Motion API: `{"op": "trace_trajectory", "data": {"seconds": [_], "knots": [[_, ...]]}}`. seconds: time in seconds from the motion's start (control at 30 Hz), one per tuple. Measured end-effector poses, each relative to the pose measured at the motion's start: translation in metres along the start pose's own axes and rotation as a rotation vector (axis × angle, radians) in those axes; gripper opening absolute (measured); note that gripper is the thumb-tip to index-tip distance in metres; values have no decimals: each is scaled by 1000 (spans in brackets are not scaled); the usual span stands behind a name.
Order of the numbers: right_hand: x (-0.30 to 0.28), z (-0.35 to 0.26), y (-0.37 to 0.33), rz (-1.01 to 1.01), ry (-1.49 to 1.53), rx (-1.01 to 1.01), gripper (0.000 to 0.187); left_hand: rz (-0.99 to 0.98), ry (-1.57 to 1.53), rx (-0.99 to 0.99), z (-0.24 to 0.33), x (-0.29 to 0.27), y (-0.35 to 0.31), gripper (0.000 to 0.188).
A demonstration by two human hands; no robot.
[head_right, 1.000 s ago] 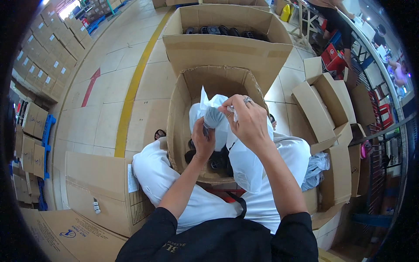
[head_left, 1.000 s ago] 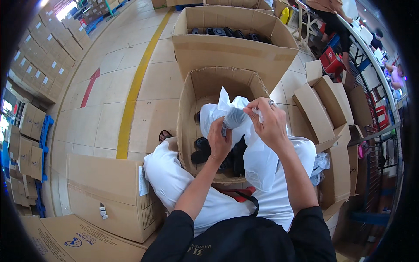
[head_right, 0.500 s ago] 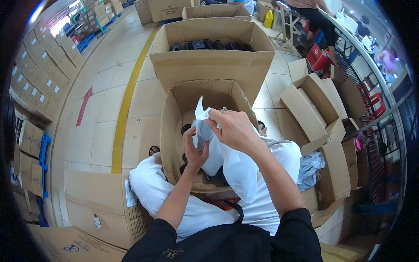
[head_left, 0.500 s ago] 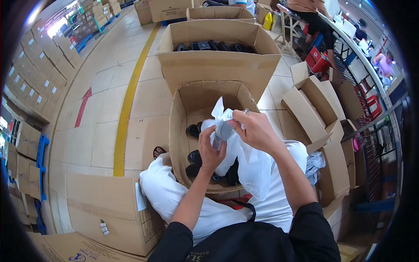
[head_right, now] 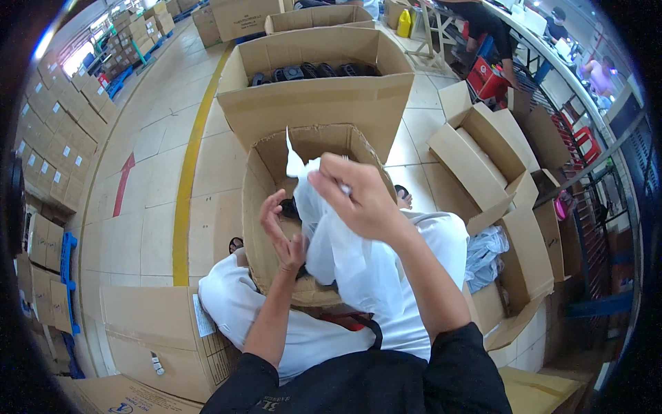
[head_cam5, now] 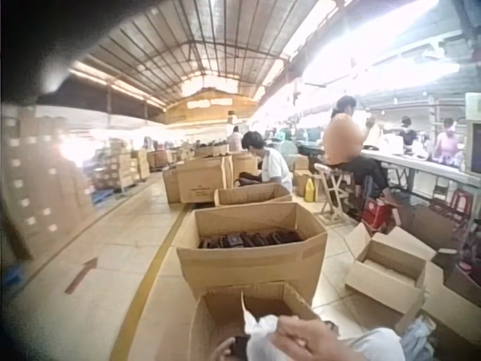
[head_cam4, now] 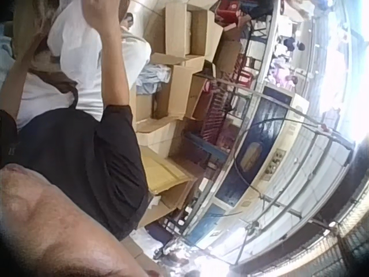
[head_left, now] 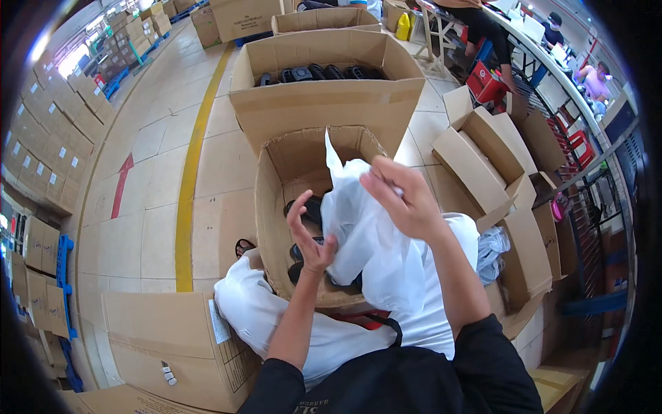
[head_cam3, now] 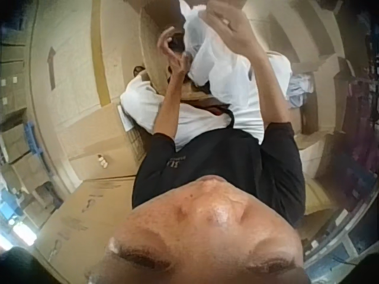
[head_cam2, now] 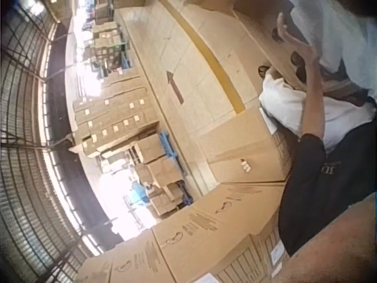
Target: The person sits on the floor and unpacks footwear from a large cardboard box. They remove items wrapped in white plastic bags one by one, unwrap them to reveal black sandals, and place the sandals into a separate box on their lap.
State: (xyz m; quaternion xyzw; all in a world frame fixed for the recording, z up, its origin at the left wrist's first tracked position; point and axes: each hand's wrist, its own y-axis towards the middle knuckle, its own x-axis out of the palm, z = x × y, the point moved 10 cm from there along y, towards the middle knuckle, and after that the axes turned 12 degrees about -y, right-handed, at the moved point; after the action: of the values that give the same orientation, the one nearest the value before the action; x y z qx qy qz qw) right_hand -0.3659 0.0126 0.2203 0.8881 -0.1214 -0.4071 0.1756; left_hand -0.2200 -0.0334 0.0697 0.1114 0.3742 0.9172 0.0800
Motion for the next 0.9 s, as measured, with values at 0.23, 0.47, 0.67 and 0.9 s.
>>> {"op": "trace_trajectory", "data": {"seconds": [0.23,0.47,0.67,0.9], "knots": [[27,9,2,20,119,-103,12,60,56,-34,1,-6,5,78],[27,6,6,77,-1,-88,17,138,118,-115,-2,-24,13,79],[-12,-21,-3,242,8,-191,14,144,-33,-151,-16,-21,8,80],[32,-30,-11,101,2,-275,12,-208,-245,-303,4,64,-19,79]]}}
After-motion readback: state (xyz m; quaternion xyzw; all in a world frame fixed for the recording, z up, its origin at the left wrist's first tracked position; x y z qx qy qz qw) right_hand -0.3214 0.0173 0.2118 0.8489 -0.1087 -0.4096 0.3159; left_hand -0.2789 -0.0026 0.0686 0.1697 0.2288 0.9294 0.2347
